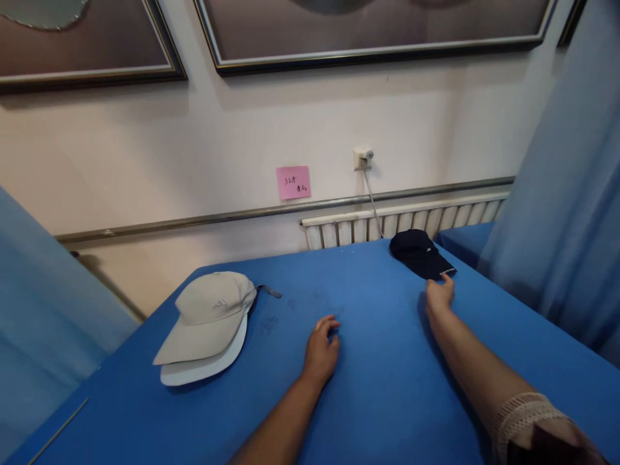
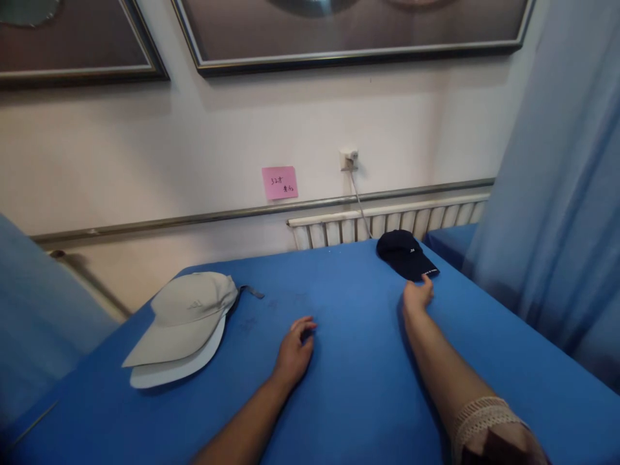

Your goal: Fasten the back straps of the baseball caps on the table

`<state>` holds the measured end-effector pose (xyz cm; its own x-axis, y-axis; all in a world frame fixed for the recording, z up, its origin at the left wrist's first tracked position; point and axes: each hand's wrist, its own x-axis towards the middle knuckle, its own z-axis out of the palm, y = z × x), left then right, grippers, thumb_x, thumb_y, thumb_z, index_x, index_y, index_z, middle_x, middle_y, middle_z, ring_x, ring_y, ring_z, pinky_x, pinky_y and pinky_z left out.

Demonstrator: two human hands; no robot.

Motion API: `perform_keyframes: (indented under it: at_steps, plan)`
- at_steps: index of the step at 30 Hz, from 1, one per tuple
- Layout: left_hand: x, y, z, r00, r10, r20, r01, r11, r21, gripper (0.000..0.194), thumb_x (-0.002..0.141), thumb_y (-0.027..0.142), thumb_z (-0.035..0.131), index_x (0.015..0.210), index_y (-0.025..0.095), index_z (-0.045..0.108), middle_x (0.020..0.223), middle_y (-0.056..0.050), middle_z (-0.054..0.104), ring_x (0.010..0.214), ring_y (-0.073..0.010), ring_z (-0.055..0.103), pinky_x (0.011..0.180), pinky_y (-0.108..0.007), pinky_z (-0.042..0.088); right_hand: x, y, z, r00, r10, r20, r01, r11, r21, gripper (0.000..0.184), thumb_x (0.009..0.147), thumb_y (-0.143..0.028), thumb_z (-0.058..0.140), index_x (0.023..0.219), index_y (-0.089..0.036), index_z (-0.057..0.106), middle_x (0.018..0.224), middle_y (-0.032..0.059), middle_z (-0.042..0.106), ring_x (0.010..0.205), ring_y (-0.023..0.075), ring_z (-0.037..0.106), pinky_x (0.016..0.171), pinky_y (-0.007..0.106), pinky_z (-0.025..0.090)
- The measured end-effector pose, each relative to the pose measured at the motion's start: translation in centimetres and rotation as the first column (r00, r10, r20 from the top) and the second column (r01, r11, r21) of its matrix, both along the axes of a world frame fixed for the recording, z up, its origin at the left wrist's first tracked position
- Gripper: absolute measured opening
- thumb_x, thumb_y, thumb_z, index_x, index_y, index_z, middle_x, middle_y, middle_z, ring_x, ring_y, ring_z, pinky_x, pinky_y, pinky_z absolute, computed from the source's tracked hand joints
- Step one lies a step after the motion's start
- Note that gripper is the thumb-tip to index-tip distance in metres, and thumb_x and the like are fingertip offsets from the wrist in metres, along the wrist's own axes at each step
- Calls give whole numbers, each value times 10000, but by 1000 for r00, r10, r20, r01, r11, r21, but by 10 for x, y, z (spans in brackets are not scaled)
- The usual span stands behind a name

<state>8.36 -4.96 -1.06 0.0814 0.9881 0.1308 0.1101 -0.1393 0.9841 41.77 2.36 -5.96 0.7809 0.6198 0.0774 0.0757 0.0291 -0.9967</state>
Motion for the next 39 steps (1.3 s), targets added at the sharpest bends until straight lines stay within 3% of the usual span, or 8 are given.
perform_keyframes:
  at_steps: [10, 17, 22, 25, 30, 35, 37, 39]
  plan:
    - [-14, 15, -17, 975, -156, -160, 157, 988, -7, 127, 774, 212, 625, 831, 219, 738, 837, -37, 692, 782, -188, 589, 795, -288, 451, 52, 21, 0, 958, -89, -272, 113, 991, 76, 403, 572, -274, 668, 958, -183, 597, 782, -35, 516, 630, 106, 529, 643, 287, 524]
    - [-17, 20, -9, 982, -87, 165, 120, 971, -205, 231, 752, 285, 727, 942, 157, 704, 960, -90, 701, 834, -187, 628, 778, -282, 460, -3, -8, 8, 886, 322, -334, -263, 942, 208, 411, 541, -243, 763, 937, -183, 672, 740, -15, 597, 622, 115, 579, 603, 254, 530]
    - [-39, 22, 6, 668, 41, 743, 373, 845, -383, 447, 866, 541, 548, 1056, 146, 634, 1093, -143, 685, 1012, -248, 648, 897, -375, 488, -81, -33, 18, 546, 710, -445, -634, 697, 334, 404, 609, -278, 809, 981, -195, 675, 872, 49, 707, 752, 180, 674, 697, 296, 539]
    - [-59, 23, 7, 517, 142, 844, 374, 850, -371, 352, 913, 458, 490, 1072, 178, 632, 1038, -85, 715, 998, -228, 662, 896, -371, 507, -108, -40, 16, 540, 704, -461, -656, 695, 294, 315, 623, -262, 782, 910, -180, 681, 865, 76, 725, 746, 199, 689, 717, 319, 547]
    - [-71, 30, 5, 520, 236, 821, 296, 852, -432, 199, 906, 268, 504, 928, 130, 646, 798, -68, 718, 724, -165, 681, 689, -279, 546, -91, -29, 18, 910, 389, -143, -391, 920, 17, 174, 655, -232, 645, 806, -146, 659, 831, 140, 712, 780, 281, 693, 706, 417, 558]
    - [-54, 26, 8, 620, 151, 770, 272, 880, -391, 183, 787, 43, 587, 943, 125, 636, 794, -42, 706, 683, -134, 668, 644, -232, 530, -103, -42, 55, 986, 126, 105, -135, 988, 75, 342, 693, -172, 549, 1027, -153, 620, 1285, 170, 537, 1266, 303, 466, 1020, 479, 407]
    - [-48, 21, 9, 625, 115, 772, 291, 884, -367, 223, 761, 29, 603, 954, 138, 628, 774, -25, 693, 658, -127, 657, 624, -230, 526, -139, -63, 72, 894, 229, 384, -329, 919, 217, 307, 753, -141, 522, 1033, -196, 635, 1280, 118, 557, 1250, 255, 486, 1032, 440, 418]
    - [-46, 16, 11, 626, 75, 776, 326, 879, -348, 240, 759, 40, 601, 974, 144, 620, 783, -23, 687, 647, -125, 651, 607, -231, 525, -181, -84, 80, 576, 448, 684, -714, 682, 154, 343, 805, -99, 493, 1080, -239, 642, 1240, 84, 597, 1197, 233, 536, 1029, 439, 433]
